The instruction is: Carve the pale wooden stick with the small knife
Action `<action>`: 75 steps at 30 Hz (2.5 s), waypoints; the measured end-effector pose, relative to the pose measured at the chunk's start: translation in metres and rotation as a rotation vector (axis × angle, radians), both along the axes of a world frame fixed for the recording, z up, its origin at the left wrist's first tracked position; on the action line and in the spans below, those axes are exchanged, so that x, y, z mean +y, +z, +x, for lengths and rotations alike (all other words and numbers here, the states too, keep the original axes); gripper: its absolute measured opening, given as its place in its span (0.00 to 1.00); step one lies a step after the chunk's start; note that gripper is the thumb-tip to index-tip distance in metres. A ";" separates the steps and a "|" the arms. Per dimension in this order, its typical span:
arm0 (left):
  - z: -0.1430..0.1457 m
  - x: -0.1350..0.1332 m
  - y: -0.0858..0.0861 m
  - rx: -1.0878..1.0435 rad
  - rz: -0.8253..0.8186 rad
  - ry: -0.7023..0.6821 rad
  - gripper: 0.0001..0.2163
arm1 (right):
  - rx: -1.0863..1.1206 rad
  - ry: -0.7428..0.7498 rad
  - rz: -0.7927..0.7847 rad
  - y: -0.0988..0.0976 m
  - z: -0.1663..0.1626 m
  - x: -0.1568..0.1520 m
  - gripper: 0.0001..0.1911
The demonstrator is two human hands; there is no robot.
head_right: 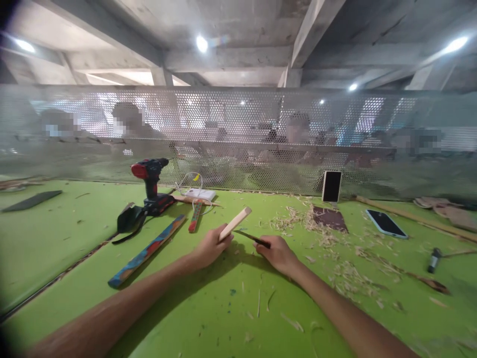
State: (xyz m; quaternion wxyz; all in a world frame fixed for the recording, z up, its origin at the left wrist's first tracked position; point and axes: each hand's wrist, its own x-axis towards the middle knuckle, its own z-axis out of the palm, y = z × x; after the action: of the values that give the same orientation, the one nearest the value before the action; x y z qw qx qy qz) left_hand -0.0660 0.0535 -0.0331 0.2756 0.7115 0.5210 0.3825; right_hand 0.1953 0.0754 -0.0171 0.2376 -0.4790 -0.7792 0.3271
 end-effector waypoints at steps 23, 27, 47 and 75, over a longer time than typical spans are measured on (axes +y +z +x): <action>0.004 0.000 0.008 -0.033 -0.068 -0.026 0.11 | 0.037 0.024 -0.025 -0.003 0.002 0.004 0.34; 0.006 -0.003 0.013 -0.021 -0.108 -0.016 0.10 | 0.035 0.016 0.003 -0.002 0.003 0.002 0.33; 0.009 -0.003 0.006 0.142 0.019 0.142 0.07 | 0.118 -0.077 -0.038 -0.009 0.000 0.001 0.29; 0.017 -0.012 0.008 -0.064 -0.152 0.111 0.05 | 0.181 -0.046 0.037 -0.012 0.002 0.004 0.29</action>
State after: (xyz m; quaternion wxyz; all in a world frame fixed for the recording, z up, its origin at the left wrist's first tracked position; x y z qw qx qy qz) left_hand -0.0486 0.0418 -0.0255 0.3236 0.6460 0.5781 0.3792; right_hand 0.1968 0.0797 -0.0286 0.3233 -0.4608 -0.7493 0.3489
